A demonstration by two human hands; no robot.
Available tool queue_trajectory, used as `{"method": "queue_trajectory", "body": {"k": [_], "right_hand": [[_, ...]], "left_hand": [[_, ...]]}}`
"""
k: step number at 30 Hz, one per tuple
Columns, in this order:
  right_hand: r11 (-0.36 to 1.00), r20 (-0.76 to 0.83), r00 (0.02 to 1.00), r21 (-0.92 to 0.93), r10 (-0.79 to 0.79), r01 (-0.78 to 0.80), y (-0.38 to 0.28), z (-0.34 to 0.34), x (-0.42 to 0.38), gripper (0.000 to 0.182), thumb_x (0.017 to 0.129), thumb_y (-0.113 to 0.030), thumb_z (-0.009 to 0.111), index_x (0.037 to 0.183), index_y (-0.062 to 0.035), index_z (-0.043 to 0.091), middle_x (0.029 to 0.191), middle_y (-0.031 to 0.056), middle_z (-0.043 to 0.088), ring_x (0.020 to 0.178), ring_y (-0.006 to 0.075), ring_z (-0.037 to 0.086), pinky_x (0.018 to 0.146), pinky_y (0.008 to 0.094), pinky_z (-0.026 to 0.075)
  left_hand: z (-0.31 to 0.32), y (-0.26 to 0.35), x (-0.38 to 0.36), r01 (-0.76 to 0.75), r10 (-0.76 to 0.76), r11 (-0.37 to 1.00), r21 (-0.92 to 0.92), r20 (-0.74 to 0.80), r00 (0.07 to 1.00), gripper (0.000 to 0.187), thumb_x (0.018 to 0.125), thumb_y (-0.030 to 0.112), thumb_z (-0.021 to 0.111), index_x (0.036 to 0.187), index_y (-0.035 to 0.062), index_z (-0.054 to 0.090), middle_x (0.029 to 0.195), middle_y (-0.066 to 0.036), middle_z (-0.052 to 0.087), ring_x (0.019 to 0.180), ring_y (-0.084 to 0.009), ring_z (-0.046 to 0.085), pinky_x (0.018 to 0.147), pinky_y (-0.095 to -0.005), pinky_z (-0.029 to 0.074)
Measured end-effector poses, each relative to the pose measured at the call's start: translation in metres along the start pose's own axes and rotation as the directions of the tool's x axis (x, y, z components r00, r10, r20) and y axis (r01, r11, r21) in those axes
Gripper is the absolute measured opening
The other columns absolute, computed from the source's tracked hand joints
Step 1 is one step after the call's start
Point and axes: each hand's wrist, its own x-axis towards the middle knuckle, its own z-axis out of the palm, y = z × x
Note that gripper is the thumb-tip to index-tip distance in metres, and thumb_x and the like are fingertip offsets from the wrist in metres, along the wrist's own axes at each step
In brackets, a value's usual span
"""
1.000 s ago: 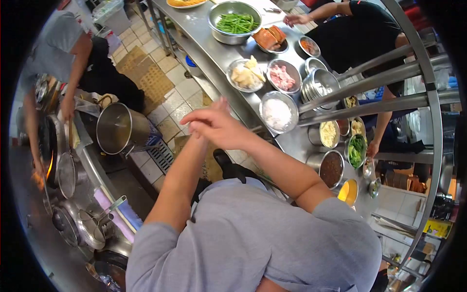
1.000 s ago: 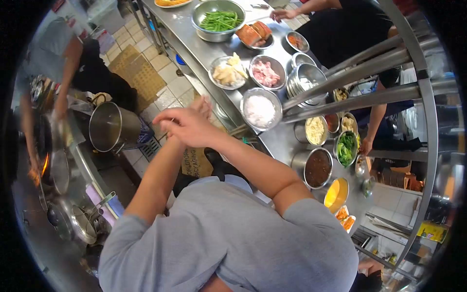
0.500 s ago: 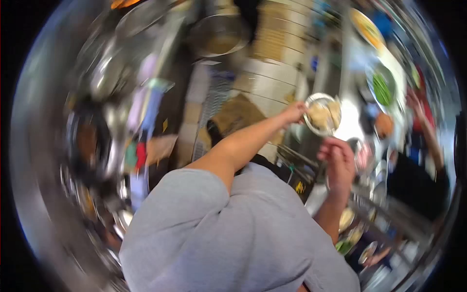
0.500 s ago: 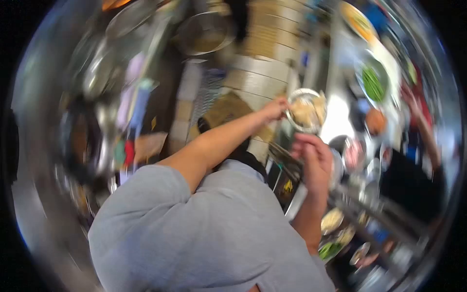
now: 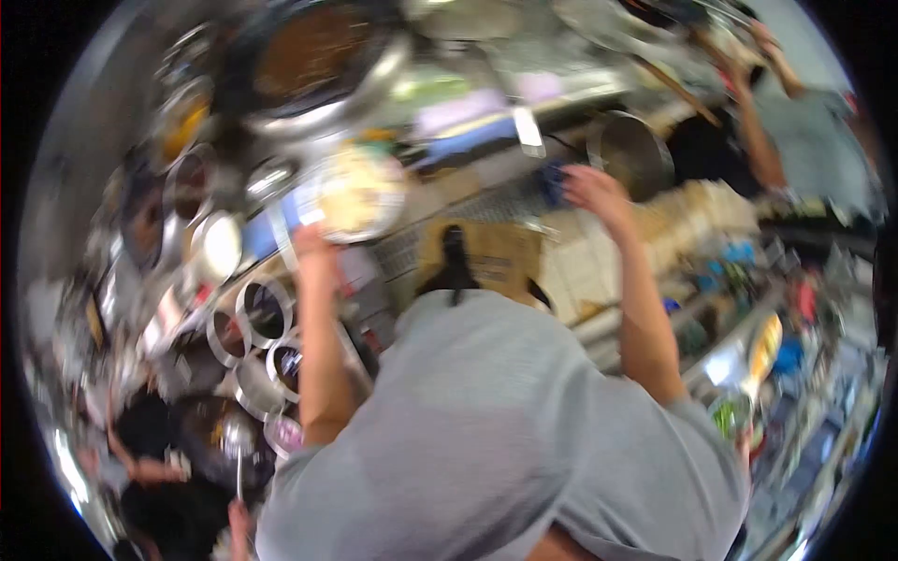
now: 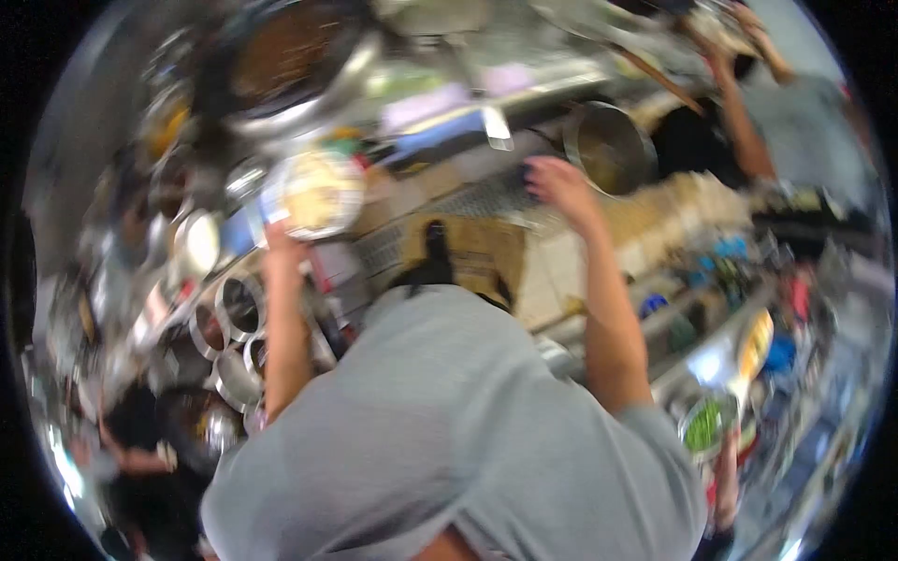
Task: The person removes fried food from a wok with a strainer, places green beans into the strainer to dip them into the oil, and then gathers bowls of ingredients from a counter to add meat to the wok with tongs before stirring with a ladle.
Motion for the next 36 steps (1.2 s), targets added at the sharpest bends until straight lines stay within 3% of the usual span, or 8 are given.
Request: {"method": "queue_trajectory", "body": {"k": [4, 16, 20, 28, 29, 31, 34, 36], "right_hand": [[0.875, -0.113, 0.975, -0.430, 0.193, -0.223, 0.148, -0.034, 0.084, 0.022, 0.080, -0.024, 0.053, 0.085, -0.0040, 0.060, 0.064, 0.0064, 0.060, 0.051, 0.0151, 0.057, 0.048, 0.0301, 0.046], [0.185, -0.366, 0.927, -0.908, 0.081, -0.375, 0.161, -0.117, 0.145, 0.028, 0.076, -0.020, 0.053, 0.103, -0.0125, 0.057, 0.094, 0.0170, 0.060, 0.090, 0.0316, 0.058, 0.077, 0.0403, 0.046], [-0.062, -0.300, 0.931, -0.954, 0.207, -0.294, 0.168, -0.131, 0.177, 0.026, 0.086, -0.023, 0.040, 0.109, -0.0174, 0.052, 0.103, 0.0156, 0.057, 0.093, 0.0312, 0.057, 0.075, 0.0434, 0.047], [0.391, -0.071, 0.962, -0.920, -0.263, 0.039, 0.206, -0.167, 0.197, 0.008, 0.074, -0.011, 0.050, 0.075, -0.0040, 0.053, 0.074, 0.0160, 0.059, 0.068, 0.0336, 0.057, 0.061, 0.0408, 0.046], [0.785, -0.303, 0.951, -0.604, -0.066, -0.138, 0.251, -0.192, 0.224, 0.008, 0.074, -0.011, 0.052, 0.072, -0.0032, 0.052, 0.067, 0.0133, 0.057, 0.061, 0.0281, 0.056, 0.057, 0.0387, 0.045], [0.970, -0.284, 0.939, -0.089, 0.193, -0.226, 0.154, -0.149, 0.180, 0.014, 0.074, -0.015, 0.054, 0.068, -0.0030, 0.050, 0.061, 0.0104, 0.053, 0.056, 0.0221, 0.052, 0.053, 0.0381, 0.042], [0.750, -0.085, 0.996, -0.660, -0.015, -0.045, 0.126, -0.187, 0.180, 0.016, 0.075, -0.012, 0.057, 0.067, -0.0013, 0.048, 0.068, 0.0104, 0.048, 0.055, 0.0200, 0.048, 0.053, 0.0338, 0.038], [0.517, 0.164, 0.913, -0.781, -0.372, 0.351, 0.066, -0.175, 0.149, 0.019, 0.080, -0.011, 0.054, 0.064, -0.0040, 0.046, 0.064, 0.0032, 0.049, 0.054, 0.0109, 0.045, 0.048, 0.0260, 0.036]], "left_hand": [[-0.043, -0.038, 0.055, -0.033, -0.050, 0.806, -0.591, -0.123, 0.991, 0.013, 0.085, 0.015, 0.050, 0.096, 0.0182, 0.044, 0.088, -0.003, 0.054, 0.069, -0.0171, 0.050, 0.059, -0.0298, 0.041], [-0.016, -0.050, 0.046, 0.201, -0.484, 0.663, -0.721, -0.208, 0.850, 0.054, 0.085, 0.056, 0.031, 0.118, 0.0129, 0.031, 0.110, -0.009, 0.052, 0.084, -0.0219, 0.055, 0.066, -0.0350, 0.044], [-0.019, -0.095, -0.003, 0.137, -0.380, 0.703, -0.697, -0.206, 0.902, 0.045, 0.085, 0.056, 0.034, 0.092, 0.0132, 0.048, 0.102, -0.008, 0.056, 0.076, -0.0196, 0.054, 0.060, -0.0323, 0.043], [0.106, -0.102, 0.018, 0.326, -0.480, 0.809, -0.490, -0.230, 0.846, 0.040, 0.085, 0.028, 0.049, 0.121, 0.0217, 0.033, 0.109, -0.005, 0.052, 0.089, -0.0204, 0.055, 0.066, -0.0362, 0.043], [0.116, -0.087, 0.042, 0.246, -0.455, 0.835, -0.492, -0.367, 0.811, 0.033, 0.086, 0.031, 0.047, 0.116, 0.0201, 0.041, 0.101, -0.005, 0.055, 0.089, -0.0194, 0.055, 0.066, -0.0357, 0.043], [0.103, -0.129, 0.100, 0.244, -0.458, 0.803, -0.544, -0.300, 0.837, 0.029, 0.087, 0.034, 0.044, 0.110, 0.0172, 0.045, 0.094, -0.005, 0.055, 0.086, -0.0183, 0.054, 0.065, -0.0348, 0.043], [0.140, -0.156, 0.127, 0.119, -0.403, 0.822, -0.557, -0.420, 0.813, 0.037, 0.088, 0.039, 0.035, 0.093, 0.0072, 0.053, 0.078, -0.008, 0.054, 0.074, -0.0207, 0.052, 0.064, -0.0361, 0.043], [0.149, -0.204, 0.112, 0.004, 0.136, 0.969, 0.246, -0.552, 0.823, 0.040, 0.087, 0.038, 0.033, 0.100, 0.0060, 0.054, 0.100, -0.013, 0.055, 0.093, -0.0271, 0.053, 0.077, -0.0413, 0.042]]}}
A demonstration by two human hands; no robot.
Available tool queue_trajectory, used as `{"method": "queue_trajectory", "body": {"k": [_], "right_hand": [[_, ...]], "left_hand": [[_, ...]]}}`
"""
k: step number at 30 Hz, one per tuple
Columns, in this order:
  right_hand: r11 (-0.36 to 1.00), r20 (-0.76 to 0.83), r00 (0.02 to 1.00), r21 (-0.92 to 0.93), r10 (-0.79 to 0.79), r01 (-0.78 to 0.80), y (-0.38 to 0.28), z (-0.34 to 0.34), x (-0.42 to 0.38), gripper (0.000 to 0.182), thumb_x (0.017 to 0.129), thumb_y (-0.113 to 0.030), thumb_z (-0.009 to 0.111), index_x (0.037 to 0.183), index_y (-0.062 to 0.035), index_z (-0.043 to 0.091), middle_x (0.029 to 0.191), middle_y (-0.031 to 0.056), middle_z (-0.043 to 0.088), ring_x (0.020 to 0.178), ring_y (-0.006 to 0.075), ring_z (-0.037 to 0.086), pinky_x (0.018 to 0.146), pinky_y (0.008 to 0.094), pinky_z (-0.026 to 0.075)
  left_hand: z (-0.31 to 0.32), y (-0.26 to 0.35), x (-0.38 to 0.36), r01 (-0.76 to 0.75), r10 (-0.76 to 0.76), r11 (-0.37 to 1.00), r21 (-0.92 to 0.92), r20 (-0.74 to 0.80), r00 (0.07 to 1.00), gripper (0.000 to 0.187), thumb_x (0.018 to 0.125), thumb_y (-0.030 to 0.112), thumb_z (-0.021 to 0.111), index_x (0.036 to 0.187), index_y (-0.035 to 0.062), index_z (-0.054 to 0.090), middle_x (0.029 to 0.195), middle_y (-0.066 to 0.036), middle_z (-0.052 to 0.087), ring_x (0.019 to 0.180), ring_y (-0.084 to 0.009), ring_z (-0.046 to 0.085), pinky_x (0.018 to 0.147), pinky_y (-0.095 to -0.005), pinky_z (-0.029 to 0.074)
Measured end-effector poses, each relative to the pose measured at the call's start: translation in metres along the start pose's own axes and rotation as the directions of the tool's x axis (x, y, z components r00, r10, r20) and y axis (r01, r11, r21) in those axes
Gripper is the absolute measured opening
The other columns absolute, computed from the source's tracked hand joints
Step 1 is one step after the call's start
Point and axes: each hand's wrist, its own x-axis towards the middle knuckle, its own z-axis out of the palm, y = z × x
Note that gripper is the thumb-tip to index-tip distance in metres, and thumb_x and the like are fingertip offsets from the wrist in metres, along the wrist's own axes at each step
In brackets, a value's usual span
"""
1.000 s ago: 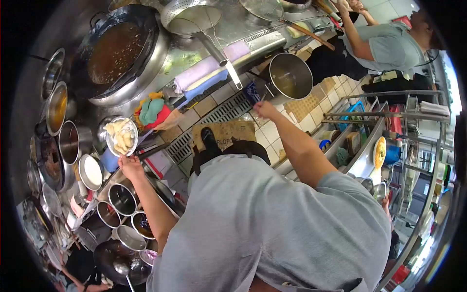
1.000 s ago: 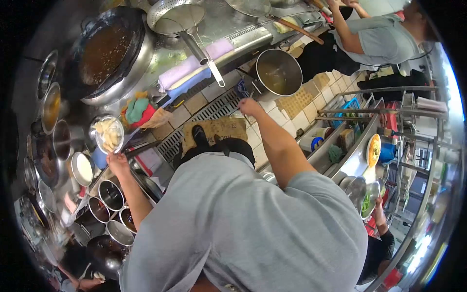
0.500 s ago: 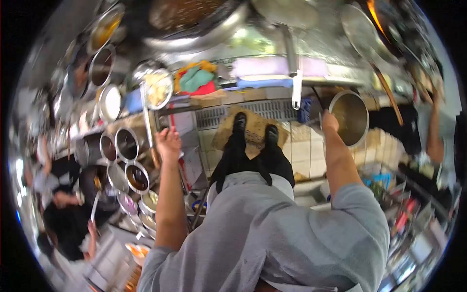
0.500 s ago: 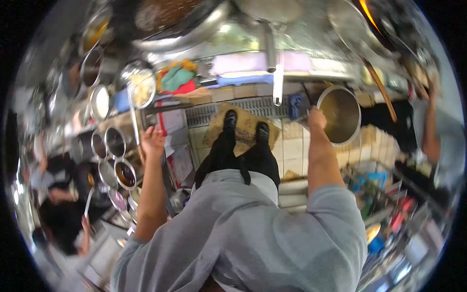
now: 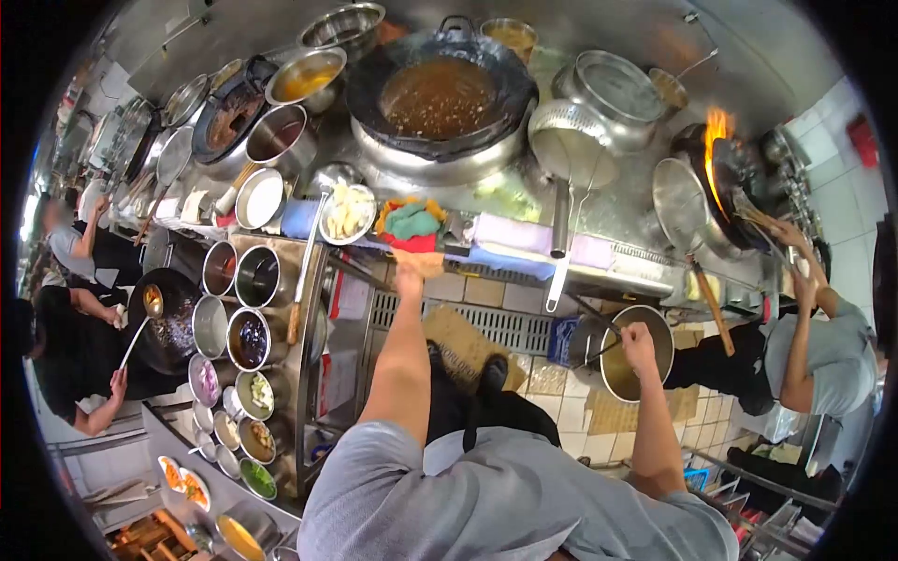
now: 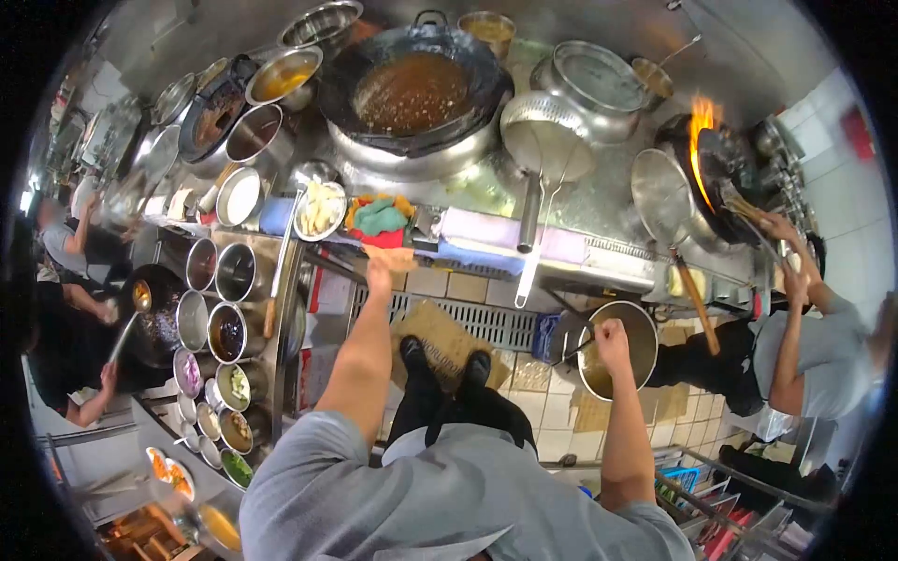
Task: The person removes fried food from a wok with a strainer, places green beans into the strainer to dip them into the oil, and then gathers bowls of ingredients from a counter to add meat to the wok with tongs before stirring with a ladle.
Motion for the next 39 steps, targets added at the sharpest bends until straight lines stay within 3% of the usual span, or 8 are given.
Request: {"method": "queue_trajectory", "body": {"k": [2, 7, 10, 14, 23, 26, 34, 39], "right_hand": [[0.995, 0.102, 0.992, 0.061, -0.079, 0.073, -0.057, -0.049, -0.002, 0.018, 0.079, -0.009, 0.054, 0.065, -0.0024, 0.045, 0.069, 0.0045, 0.048, 0.057, 0.0112, 0.045, 0.050, 0.0254, 0.036], [0.956, 0.459, 0.839, 0.165, -0.292, 0.243, -0.167, -0.113, -0.008, 0.013, 0.075, -0.001, 0.053, 0.068, -0.0006, 0.043, 0.080, 0.0047, 0.043, 0.061, 0.0110, 0.040, 0.053, 0.0225, 0.034], [0.919, 0.478, 0.786, 0.253, -0.391, 0.302, -0.223, -0.092, -0.023, 0.015, 0.074, -0.005, 0.057, 0.067, -0.0011, 0.045, 0.080, 0.0081, 0.047, 0.064, 0.0182, 0.047, 0.054, 0.0279, 0.038], [0.806, 0.264, 0.768, 0.307, -0.584, 0.507, -0.282, -0.018, -0.052, 0.010, 0.074, -0.005, 0.055, 0.072, -0.0001, 0.046, 0.085, 0.0116, 0.049, 0.067, 0.0264, 0.050, 0.058, 0.0327, 0.042], [0.635, 0.641, 0.152, 0.643, -0.752, 0.428, -0.318, -0.053, -0.057, 0.013, 0.072, -0.015, 0.062, 0.067, -0.0038, 0.056, 0.084, 0.0128, 0.056, 0.077, 0.0265, 0.056, 0.065, 0.0351, 0.045], [0.695, 0.579, 0.483, 0.216, -0.657, 0.686, -0.350, -0.038, -0.043, 0.031, 0.079, -0.029, 0.055, 0.100, -0.0070, 0.053, 0.091, 0.0155, 0.057, 0.083, 0.0339, 0.055, 0.070, 0.0401, 0.045], [0.802, 0.530, 0.659, 0.073, -0.534, 0.593, -0.359, 0.041, 0.034, 0.053, 0.084, -0.033, 0.048, 0.125, -0.0024, 0.035, 0.107, 0.0234, 0.052, 0.093, 0.0363, 0.053, 0.076, 0.0439, 0.043], [0.590, 0.414, 0.720, -0.413, -0.557, 0.694, -0.405, 0.005, 0.091, 0.043, 0.082, -0.031, 0.051, 0.120, -0.0116, 0.044, 0.100, 0.0150, 0.056, 0.088, 0.0316, 0.056, 0.073, 0.0402, 0.046]], "left_hand": [[-0.046, 0.013, -0.046, -0.216, 0.130, 0.792, 0.572, 0.186, 0.974, 0.032, 0.085, 0.031, 0.042, 0.099, 0.0048, 0.053, 0.101, -0.016, 0.054, 0.092, -0.0342, 0.052, 0.082, -0.0421, 0.040], [-0.096, -0.010, -0.158, 0.473, -0.457, 0.820, 0.323, -0.127, 0.880, 0.026, 0.074, 0.014, 0.058, 0.098, 0.0072, 0.054, 0.097, -0.013, 0.056, 0.083, -0.0315, 0.055, 0.075, -0.0380, 0.045], [-0.130, 0.099, -0.230, 0.719, -0.417, 0.693, 0.043, 0.838, 0.352, 0.041, 0.085, 0.037, 0.045, 0.113, 0.0074, 0.047, 0.103, -0.011, 0.059, 0.090, -0.0225, 0.057, 0.073, -0.0289, 0.045], [-0.140, 0.204, -0.278, 0.911, -0.102, 0.412, 0.033, 0.995, 0.010, 0.084, 0.076, 0.069, 0.035, 0.119, -0.0027, 0.040, 0.110, -0.018, 0.055, 0.093, -0.0259, 0.057, 0.086, -0.0337, 0.041], [-0.151, 0.196, -0.255, 0.692, 0.039, -0.201, -0.693, 0.700, 0.713, 0.039, 0.081, 0.031, 0.048, 0.105, 0.0007, 0.045, 0.093, -0.012, 0.055, 0.086, -0.0224, 0.052, 0.082, -0.0338, 0.039], [-0.142, 0.230, -0.233, 0.525, -0.003, -0.108, -0.844, 0.529, 0.849, 0.016, 0.083, 0.016, 0.047, 0.092, 0.0037, 0.047, 0.088, -0.008, 0.057, 0.085, -0.0192, 0.052, 0.078, -0.0315, 0.041], [-0.130, 0.235, -0.127, 0.455, 0.084, 0.371, -0.810, 0.517, 0.852, 0.043, 0.085, 0.036, 0.050, 0.119, 0.0108, 0.038, 0.116, -0.008, 0.047, 0.095, -0.0169, 0.051, 0.070, -0.0370, 0.044], [-0.146, 0.137, 0.012, 0.482, -0.466, 0.266, -0.835, 0.326, 0.822, 0.032, 0.087, 0.033, 0.048, 0.109, 0.0115, 0.040, 0.115, -0.009, 0.046, 0.086, -0.0204, 0.056, 0.064, -0.0348, 0.047]]}}
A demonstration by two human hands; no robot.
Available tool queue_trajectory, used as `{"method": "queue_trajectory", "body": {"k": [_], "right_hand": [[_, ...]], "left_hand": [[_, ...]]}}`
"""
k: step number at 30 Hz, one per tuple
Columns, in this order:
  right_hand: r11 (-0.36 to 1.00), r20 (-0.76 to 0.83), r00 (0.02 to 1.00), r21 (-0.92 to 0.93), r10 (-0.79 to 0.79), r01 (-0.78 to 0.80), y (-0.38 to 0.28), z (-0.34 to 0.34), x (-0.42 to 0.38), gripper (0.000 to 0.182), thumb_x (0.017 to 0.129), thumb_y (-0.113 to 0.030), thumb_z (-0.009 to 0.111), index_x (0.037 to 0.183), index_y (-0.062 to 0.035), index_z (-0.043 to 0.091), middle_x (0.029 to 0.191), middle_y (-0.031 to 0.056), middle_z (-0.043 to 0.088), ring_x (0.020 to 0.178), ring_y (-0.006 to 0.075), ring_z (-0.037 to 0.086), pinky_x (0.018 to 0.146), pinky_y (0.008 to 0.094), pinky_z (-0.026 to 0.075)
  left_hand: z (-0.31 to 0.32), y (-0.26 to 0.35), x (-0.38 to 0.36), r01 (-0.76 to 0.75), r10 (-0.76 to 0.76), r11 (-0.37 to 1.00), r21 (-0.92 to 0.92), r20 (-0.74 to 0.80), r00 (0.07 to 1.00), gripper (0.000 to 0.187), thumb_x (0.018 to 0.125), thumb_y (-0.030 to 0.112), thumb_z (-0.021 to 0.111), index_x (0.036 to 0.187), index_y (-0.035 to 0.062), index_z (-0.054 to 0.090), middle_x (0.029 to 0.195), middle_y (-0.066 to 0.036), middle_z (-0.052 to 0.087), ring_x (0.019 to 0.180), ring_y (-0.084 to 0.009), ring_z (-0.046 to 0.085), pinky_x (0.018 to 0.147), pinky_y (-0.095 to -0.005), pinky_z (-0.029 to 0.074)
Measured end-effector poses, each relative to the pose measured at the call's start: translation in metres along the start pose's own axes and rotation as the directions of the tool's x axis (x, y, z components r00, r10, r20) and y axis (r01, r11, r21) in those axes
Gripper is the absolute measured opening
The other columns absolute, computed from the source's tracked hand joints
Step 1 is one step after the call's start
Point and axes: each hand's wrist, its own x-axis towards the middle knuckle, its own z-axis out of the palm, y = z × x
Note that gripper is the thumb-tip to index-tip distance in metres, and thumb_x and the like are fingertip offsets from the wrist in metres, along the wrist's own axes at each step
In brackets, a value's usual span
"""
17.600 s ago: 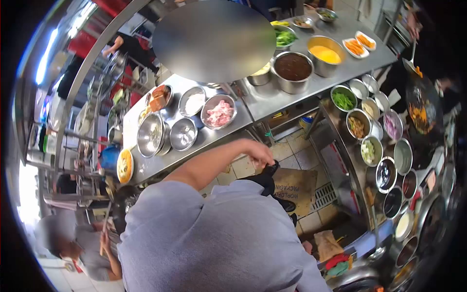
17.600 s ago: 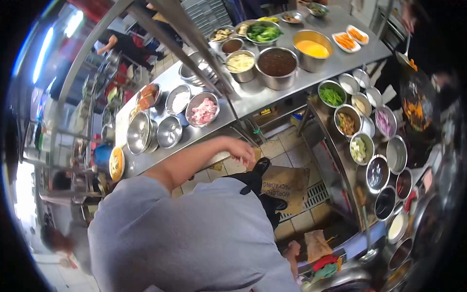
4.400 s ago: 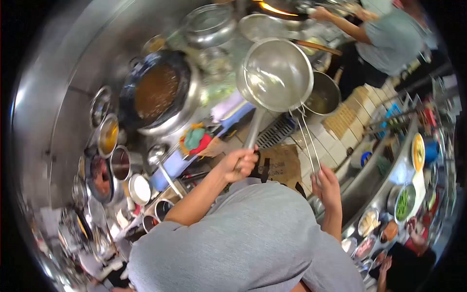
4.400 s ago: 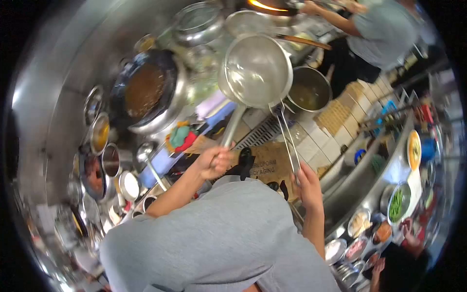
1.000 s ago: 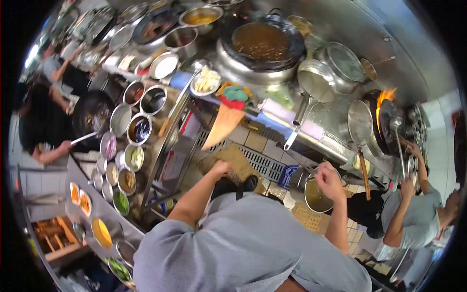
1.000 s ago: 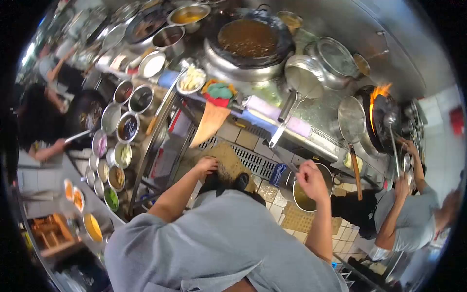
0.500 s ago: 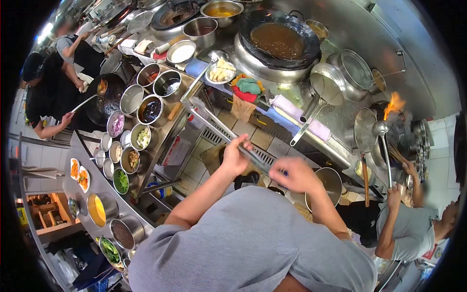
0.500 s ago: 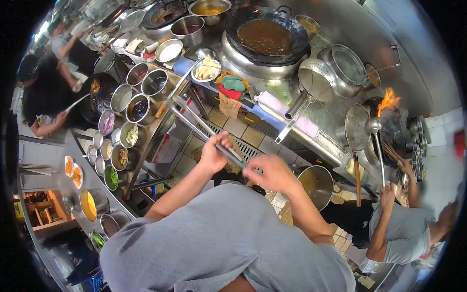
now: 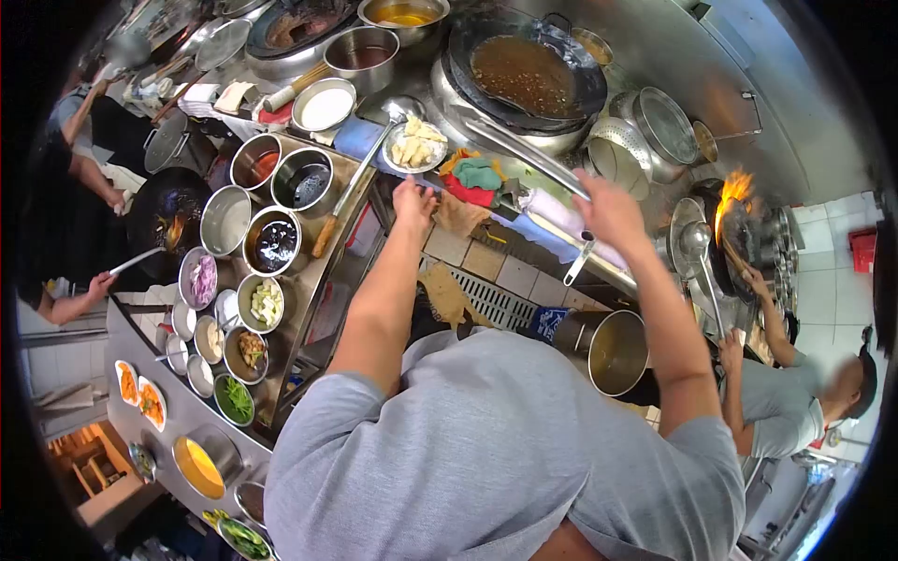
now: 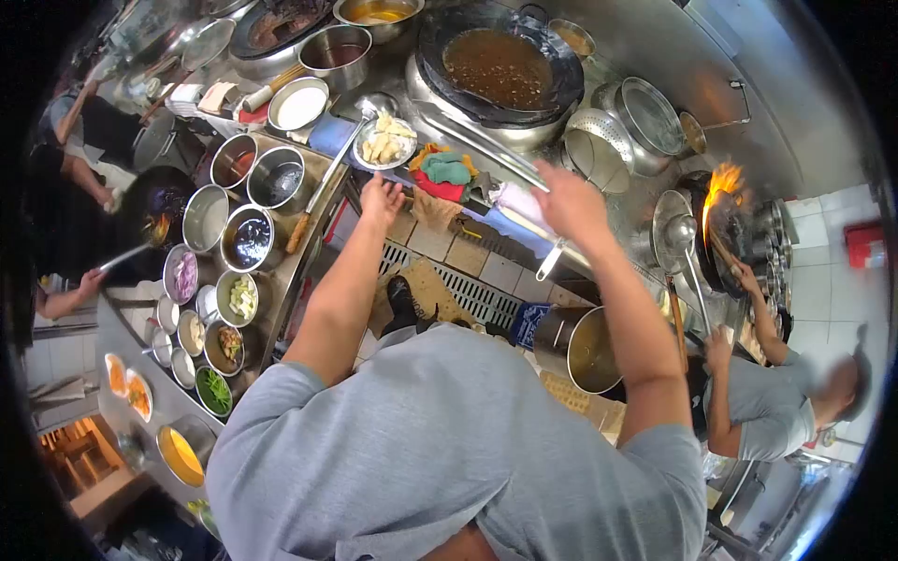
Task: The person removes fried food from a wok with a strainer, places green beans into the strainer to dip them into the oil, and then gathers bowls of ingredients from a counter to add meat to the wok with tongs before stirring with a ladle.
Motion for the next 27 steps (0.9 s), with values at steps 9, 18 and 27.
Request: {"method": "queue_trajectory", "body": {"k": [9, 18, 27], "right_hand": [[0.956, 0.162, 0.982, -0.260, -0.093, 0.133, -0.046, -0.035, 0.106, 0.034, 0.076, -0.025, 0.060, 0.105, -0.0088, 0.053, 0.090, 0.0118, 0.058, 0.084, 0.0287, 0.058, 0.068, 0.0396, 0.048], [0.988, 0.174, 0.983, -0.150, 0.061, -0.035, -0.038, -0.089, 0.108, 0.034, 0.074, -0.023, 0.061, 0.106, -0.0118, 0.057, 0.095, 0.0136, 0.060, 0.090, 0.0293, 0.057, 0.073, 0.0406, 0.046], [0.927, 0.146, 0.950, -0.302, 0.277, -0.224, 0.058, -0.070, 0.164, 0.041, 0.071, -0.026, 0.062, 0.110, -0.0124, 0.056, 0.101, 0.0142, 0.059, 0.096, 0.0301, 0.055, 0.081, 0.0394, 0.044]], "left_hand": [[-0.009, 0.033, 0.040, -0.092, 0.089, 0.996, 0.012, 0.129, 0.988, 0.013, 0.086, 0.013, 0.050, 0.089, 0.0082, 0.039, 0.085, -0.009, 0.051, 0.070, -0.0220, 0.059, 0.055, -0.0288, 0.052], [-0.009, 0.068, 0.009, -0.196, 0.185, 0.980, 0.032, 0.208, 0.960, 0.010, 0.086, 0.013, 0.051, 0.088, 0.0071, 0.042, 0.087, -0.008, 0.053, 0.066, -0.0188, 0.058, 0.058, -0.0275, 0.051], [0.007, 0.166, -0.028, -0.158, 0.038, 0.959, 0.237, 0.443, 0.896, 0.012, 0.082, 0.015, 0.056, 0.079, 0.0142, 0.045, 0.077, -0.002, 0.055, 0.061, -0.0145, 0.056, 0.055, -0.0257, 0.047]]}}
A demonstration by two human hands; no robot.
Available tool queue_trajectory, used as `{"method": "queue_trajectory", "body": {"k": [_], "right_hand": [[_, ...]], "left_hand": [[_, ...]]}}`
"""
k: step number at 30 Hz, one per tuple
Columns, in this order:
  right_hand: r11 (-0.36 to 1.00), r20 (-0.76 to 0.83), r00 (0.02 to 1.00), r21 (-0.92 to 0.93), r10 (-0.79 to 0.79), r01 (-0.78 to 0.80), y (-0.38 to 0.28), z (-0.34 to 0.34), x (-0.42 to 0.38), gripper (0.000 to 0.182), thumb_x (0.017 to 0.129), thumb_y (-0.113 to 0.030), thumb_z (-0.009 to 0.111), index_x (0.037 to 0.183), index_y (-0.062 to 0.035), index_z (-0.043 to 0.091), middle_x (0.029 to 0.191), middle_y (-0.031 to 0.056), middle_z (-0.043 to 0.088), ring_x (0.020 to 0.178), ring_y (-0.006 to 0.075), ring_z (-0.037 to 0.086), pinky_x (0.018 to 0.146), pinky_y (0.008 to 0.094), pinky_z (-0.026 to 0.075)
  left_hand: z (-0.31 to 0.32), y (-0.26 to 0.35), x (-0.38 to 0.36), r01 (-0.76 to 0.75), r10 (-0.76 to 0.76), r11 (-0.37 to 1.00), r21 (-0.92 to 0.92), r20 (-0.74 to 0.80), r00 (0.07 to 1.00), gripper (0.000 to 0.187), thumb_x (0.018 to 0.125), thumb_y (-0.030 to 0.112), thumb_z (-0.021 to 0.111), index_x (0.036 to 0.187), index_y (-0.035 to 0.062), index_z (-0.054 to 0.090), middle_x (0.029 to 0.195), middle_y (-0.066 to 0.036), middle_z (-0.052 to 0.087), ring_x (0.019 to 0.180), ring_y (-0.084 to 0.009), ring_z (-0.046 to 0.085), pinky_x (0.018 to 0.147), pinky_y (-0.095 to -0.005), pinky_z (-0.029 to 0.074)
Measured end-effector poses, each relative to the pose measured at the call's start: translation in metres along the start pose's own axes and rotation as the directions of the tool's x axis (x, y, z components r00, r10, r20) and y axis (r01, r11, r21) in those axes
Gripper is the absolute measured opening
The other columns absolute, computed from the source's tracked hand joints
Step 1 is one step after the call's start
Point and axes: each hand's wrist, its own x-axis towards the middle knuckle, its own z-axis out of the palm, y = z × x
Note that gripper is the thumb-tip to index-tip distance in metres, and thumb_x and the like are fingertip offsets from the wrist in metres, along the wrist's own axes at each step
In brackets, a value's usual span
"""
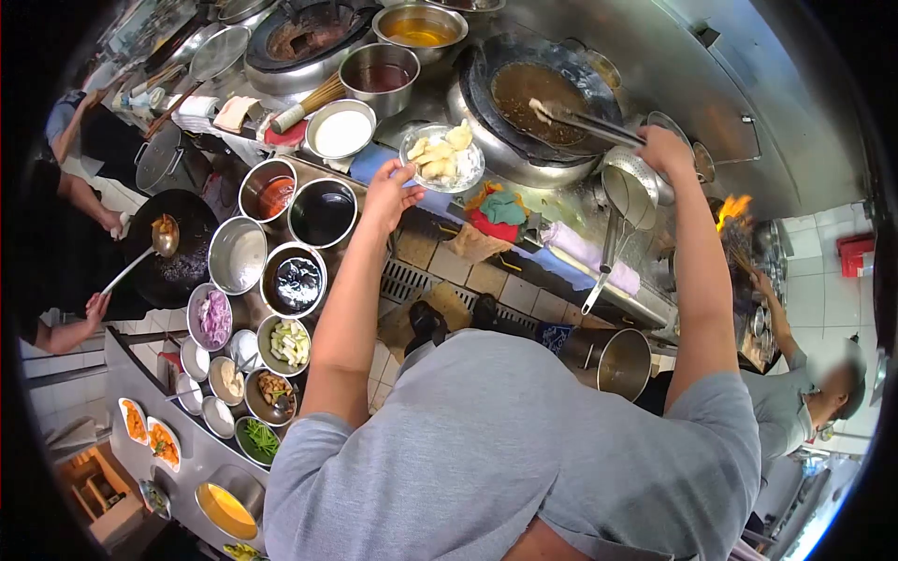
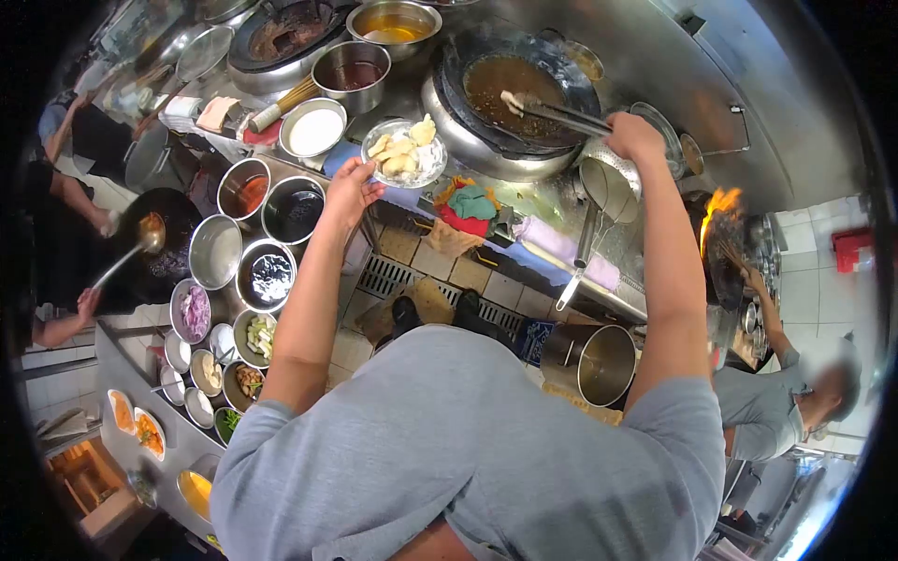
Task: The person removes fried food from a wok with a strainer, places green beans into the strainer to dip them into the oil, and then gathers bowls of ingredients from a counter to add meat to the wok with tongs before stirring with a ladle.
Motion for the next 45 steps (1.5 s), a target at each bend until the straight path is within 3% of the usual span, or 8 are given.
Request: {"method": "queue_trajectory", "body": {"k": [4, 11, 16, 19, 28, 35, 42, 45], "right_hand": [[0.998, -0.088, 0.994, 0.016, 0.060, -0.059, -0.013, -0.023, 0.005, 0.045, 0.070, -0.026, 0.063, 0.112, -0.0106, 0.054, 0.103, 0.0155, 0.058, 0.096, 0.0304, 0.055, 0.082, 0.0392, 0.044], [0.911, -0.113, 0.930, 0.191, -0.349, 0.365, -0.035, -0.068, -0.052, 0.041, 0.069, -0.022, 0.065, 0.107, -0.0097, 0.056, 0.095, 0.0144, 0.061, 0.087, 0.0312, 0.057, 0.076, 0.0380, 0.045], [0.935, -0.191, 0.935, 0.137, -0.299, 0.327, -0.008, -0.074, -0.071, 0.038, 0.069, -0.020, 0.065, 0.105, -0.0110, 0.057, 0.095, 0.0123, 0.061, 0.087, 0.0301, 0.058, 0.076, 0.0367, 0.045], [0.918, -0.092, 0.992, 0.379, -0.086, 0.114, 0.013, -0.076, -0.085, 0.041, 0.068, -0.019, 0.066, 0.107, -0.0109, 0.057, 0.097, 0.0125, 0.061, 0.090, 0.0282, 0.058, 0.078, 0.0354, 0.044], [0.997, -0.102, 0.992, 0.013, 0.071, -0.070, 0.024, 0.005, -0.002, 0.047, 0.069, -0.022, 0.065, 0.114, -0.0166, 0.053, 0.105, 0.0112, 0.058, 0.095, 0.0288, 0.056, 0.082, 0.0377, 0.044], [0.929, -0.197, 0.919, -0.216, -0.341, 0.299, -0.050, -0.103, -0.087, 0.042, 0.072, -0.020, 0.063, 0.113, -0.0224, 0.053, 0.092, 0.0061, 0.060, 0.086, 0.0264, 0.057, 0.070, 0.0386, 0.048], [0.911, -0.220, 0.888, -0.188, -0.404, 0.367, -0.049, -0.097, -0.082, 0.039, 0.071, -0.021, 0.063, 0.109, -0.0210, 0.056, 0.092, 0.0064, 0.060, 0.086, 0.0258, 0.056, 0.070, 0.0365, 0.046], [0.937, -0.234, 0.923, 0.099, -0.305, 0.335, -0.016, -0.091, -0.088, 0.037, 0.071, -0.018, 0.063, 0.107, -0.0176, 0.057, 0.097, 0.0099, 0.060, 0.088, 0.0303, 0.056, 0.076, 0.0382, 0.043]], "left_hand": [[0.000, 0.005, 0.014, -0.036, 0.036, 0.999, -0.008, -0.024, 0.999, 0.011, 0.082, 0.014, 0.055, 0.081, 0.0134, 0.045, 0.081, -0.005, 0.055, 0.063, -0.0179, 0.056, 0.056, -0.0283, 0.048], [0.015, 0.010, 0.024, -0.090, 0.090, 0.996, 0.017, 0.001, 0.996, 0.012, 0.082, 0.015, 0.056, 0.078, 0.0158, 0.045, 0.079, -0.001, 0.055, 0.064, -0.0171, 0.057, 0.057, -0.0272, 0.048], [0.026, 0.001, 0.033, -0.063, 0.063, 0.998, -0.014, 0.015, 0.998, 0.012, 0.083, 0.015, 0.055, 0.078, 0.0159, 0.045, 0.078, -0.001, 0.055, 0.063, -0.0163, 0.056, 0.058, -0.0266, 0.047], [0.029, -0.002, 0.036, -0.048, 0.048, 0.999, -0.024, -0.009, 0.999, 0.011, 0.083, 0.015, 0.055, 0.079, 0.0154, 0.045, 0.077, -0.001, 0.055, 0.063, -0.0157, 0.056, 0.057, -0.0265, 0.047], [0.029, 0.008, 0.045, -0.002, 0.000, 0.993, 0.115, 0.012, 1.000, 0.009, 0.085, 0.019, 0.053, 0.079, 0.0147, 0.046, 0.076, -0.001, 0.054, 0.060, -0.0145, 0.055, 0.055, -0.0266, 0.046], [0.011, 0.028, 0.050, 0.048, -0.060, 0.977, 0.209, 0.049, 0.997, 0.009, 0.085, 0.020, 0.053, 0.077, 0.0172, 0.048, 0.070, 0.003, 0.054, 0.058, -0.0104, 0.053, 0.054, -0.0227, 0.041], [0.008, 0.036, 0.047, 0.072, -0.126, 0.950, 0.304, 0.162, 0.979, 0.009, 0.085, 0.021, 0.053, 0.078, 0.0182, 0.048, 0.070, 0.006, 0.055, 0.058, -0.0084, 0.053, 0.054, -0.0213, 0.040], [0.002, 0.026, 0.054, 0.110, -0.146, 0.968, 0.225, 0.148, 0.978, 0.008, 0.086, 0.021, 0.052, 0.079, 0.0189, 0.048, 0.072, 0.006, 0.056, 0.058, -0.0091, 0.053, 0.054, -0.0219, 0.040]]}}
